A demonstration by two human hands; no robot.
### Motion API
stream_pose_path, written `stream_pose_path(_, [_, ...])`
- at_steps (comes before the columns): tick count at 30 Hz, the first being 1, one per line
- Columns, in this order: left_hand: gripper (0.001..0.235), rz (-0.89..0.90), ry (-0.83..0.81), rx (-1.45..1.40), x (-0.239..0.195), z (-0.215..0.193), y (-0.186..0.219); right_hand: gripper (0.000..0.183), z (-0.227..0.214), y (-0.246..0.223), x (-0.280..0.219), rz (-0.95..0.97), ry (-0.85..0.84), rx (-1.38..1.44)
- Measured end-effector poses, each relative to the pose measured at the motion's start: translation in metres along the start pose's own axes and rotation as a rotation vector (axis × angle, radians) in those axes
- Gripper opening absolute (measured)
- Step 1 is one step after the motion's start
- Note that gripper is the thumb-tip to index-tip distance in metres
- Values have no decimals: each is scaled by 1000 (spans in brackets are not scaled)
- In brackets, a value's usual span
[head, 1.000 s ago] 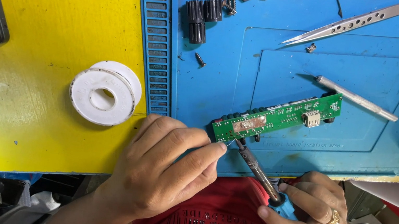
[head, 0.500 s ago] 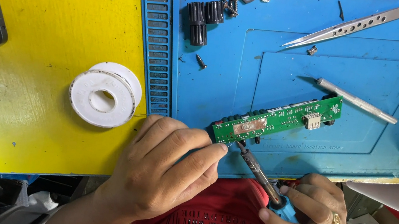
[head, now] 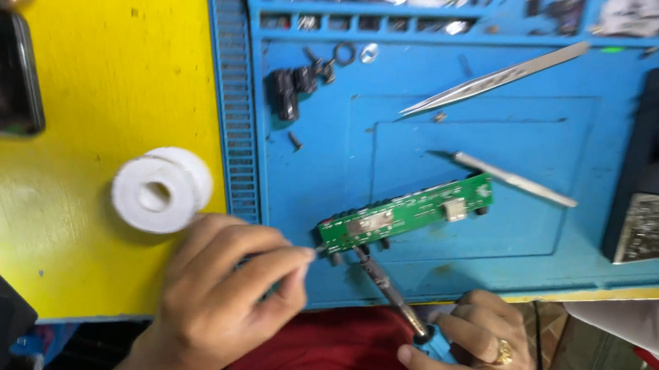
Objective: The person solders a green circuit board using a soldering iron and solder wire. They apply solder to specific points on the board, then use a syringe to apply a liquid substance to the soldered areas. The person repeatedly flips the board to work on different sides.
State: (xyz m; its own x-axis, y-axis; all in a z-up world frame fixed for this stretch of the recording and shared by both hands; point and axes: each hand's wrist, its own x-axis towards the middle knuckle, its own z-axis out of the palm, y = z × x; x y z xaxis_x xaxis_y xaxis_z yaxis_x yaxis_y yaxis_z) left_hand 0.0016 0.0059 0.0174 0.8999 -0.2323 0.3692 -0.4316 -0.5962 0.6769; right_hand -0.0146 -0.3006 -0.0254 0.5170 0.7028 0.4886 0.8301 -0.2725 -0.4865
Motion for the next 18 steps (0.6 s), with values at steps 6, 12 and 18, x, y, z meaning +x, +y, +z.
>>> stream_pose_path(6, [4,-108,79,120,-3,-19,7,22,2,-2,-30,115,252,278])
stream_pose_path(12, [7,122,9,199,73,-7,34,30,2,-7,-49,376,605,283])
stream_pose_path(18, [30,119,-3,584,174,67,-28,35,-3,-10,-52,511,859,873])
